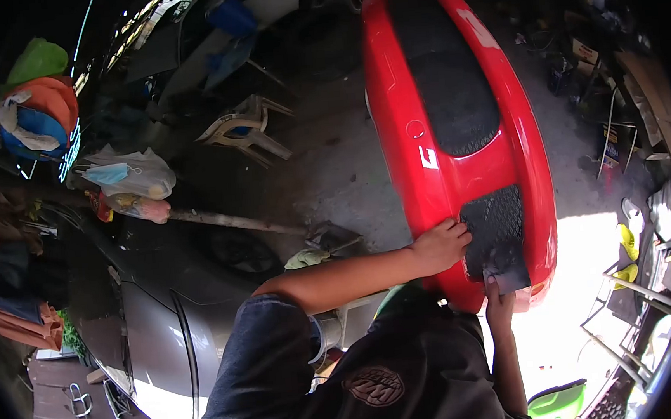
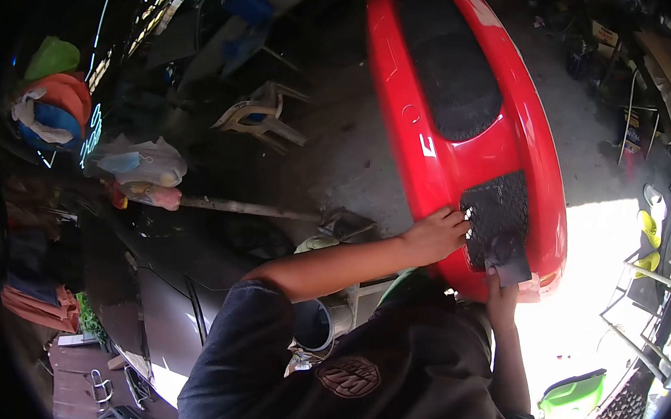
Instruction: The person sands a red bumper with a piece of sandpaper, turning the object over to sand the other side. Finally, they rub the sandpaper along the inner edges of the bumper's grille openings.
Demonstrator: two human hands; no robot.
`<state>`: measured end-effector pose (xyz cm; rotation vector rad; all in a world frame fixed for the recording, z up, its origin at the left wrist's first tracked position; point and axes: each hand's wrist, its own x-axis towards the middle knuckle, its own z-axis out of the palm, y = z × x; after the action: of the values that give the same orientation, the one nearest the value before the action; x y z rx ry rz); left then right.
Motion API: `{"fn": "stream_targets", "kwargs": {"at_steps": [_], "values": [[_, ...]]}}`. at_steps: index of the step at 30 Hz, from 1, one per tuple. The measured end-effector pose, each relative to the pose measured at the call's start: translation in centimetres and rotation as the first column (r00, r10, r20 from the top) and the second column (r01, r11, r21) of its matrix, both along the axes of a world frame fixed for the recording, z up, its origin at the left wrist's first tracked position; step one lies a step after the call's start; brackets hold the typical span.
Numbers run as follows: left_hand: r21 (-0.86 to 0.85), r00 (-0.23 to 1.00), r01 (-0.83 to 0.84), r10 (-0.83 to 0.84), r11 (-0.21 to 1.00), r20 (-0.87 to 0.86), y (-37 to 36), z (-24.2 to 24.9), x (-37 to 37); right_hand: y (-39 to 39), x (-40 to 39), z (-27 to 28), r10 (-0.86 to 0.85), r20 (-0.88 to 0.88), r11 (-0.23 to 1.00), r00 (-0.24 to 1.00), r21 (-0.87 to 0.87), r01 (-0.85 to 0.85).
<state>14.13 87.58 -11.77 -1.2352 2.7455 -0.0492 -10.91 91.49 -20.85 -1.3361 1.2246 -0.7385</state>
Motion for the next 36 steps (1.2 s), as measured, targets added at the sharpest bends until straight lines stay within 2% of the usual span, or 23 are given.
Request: {"fn": "stream_targets", "kwargs": {"at_steps": [2,4,5,7,9,12,15,17,20,21,24,25,27,30,33,36], "values": [[0.131,0.995,0.031,-0.042,0.991,0.087,-0.9,0.1,-0.7,0.2,-0.2,0.1,-0.029,0.001,0.999,1.0,0.034,0.029],[0.173,0.992,0.038,-0.058,0.984,0.11,-1.5,0.1,-1.2,0.4,-0.1,0.2,-0.082,0.1,0.995,0.992,0.063,0.076],[0.2,0.99,0.052,-0.077,0.978,0.116,-1.7,0.0,-1.4,0.6,-0.2,0.2,-0.082,0.087,0.995,0.993,0.06,0.077],[0.206,0.994,0.096,-0.107,0.974,0.039,-2.2,-0.8,-1.1,0.8,-0.4,0.0,-0.083,0.057,0.996,0.995,0.041,0.08],[0.308,0.996,0.055,-0.032,0.95,-0.078,-2.9,-1.6,-1.3,0.8,-0.6,-0.2,-0.066,0.013,0.998,0.998,0.024,0.066],[0.395,1.0,0.024,-0.03,0.919,0.01,-4.2,-2.0,-1.5,0.6,-1.0,0.8,-0.042,-0.054,0.999,0.998,0.03,0.044],[0.495,0.994,-0.108,0.088,0.862,0.064,-5.2,-2.0,-2.5,0.6,-1.2,1.4,-0.055,-0.047,0.997,0.997,0.056,0.057],[0.498,0.991,-0.08,0.015,0.863,0.132,-5.6,-1.9,-2.9,0.7,-1.1,1.3,-0.088,-0.015,0.994,0.996,0.068,0.089],[0.501,0.982,-0.05,-0.047,0.864,0.181,-5.9,-1.8,-3.4,0.7,-1.7,1.1,-0.052,-0.046,0.996,0.998,0.074,0.055],[0.501,0.981,-0.046,-0.056,0.864,0.187,-6.0,-1.8,-3.6,0.6,-2.0,0.9,-0.021,-0.058,0.992,0.998,0.125,0.028],[0.528,0.966,-0.02,-0.12,0.849,0.229,-6.4,-2.4,-4.0,0.7,-2.1,0.8,-0.047,-0.019,0.997,0.999,0.054,0.047],[0.529,0.964,-0.025,-0.12,0.849,0.237,-6.4,-2.6,-4.1,0.6,-2.1,0.7,-0.044,0.002,0.996,0.999,0.081,0.044],[0.527,0.96,-0.038,-0.116,0.849,0.257,-6.5,-2.2,-4.4,0.7,-2.0,0.3,-0.057,0.018,0.998,0.998,0.025,0.056],[0.509,0.971,0.013,-0.133,0.861,0.2,-6.3,-2.4,-4.5,0.6,-1.9,0.3,-0.053,0.018,0.999,0.998,0.016,0.052],[0.538,0.956,-0.012,-0.149,0.843,0.254,-6.9,-2.6,-5.0,0.3,-2.2,0.6,-0.003,-0.001,0.999,1.0,0.05,0.003],[0.655,0.889,-0.211,-0.136,0.726,0.437,-8.6,-2.4,-6.7,0.1,-2.5,0.5,0.029,0.041,0.996,0.999,0.086,-0.033]]}}
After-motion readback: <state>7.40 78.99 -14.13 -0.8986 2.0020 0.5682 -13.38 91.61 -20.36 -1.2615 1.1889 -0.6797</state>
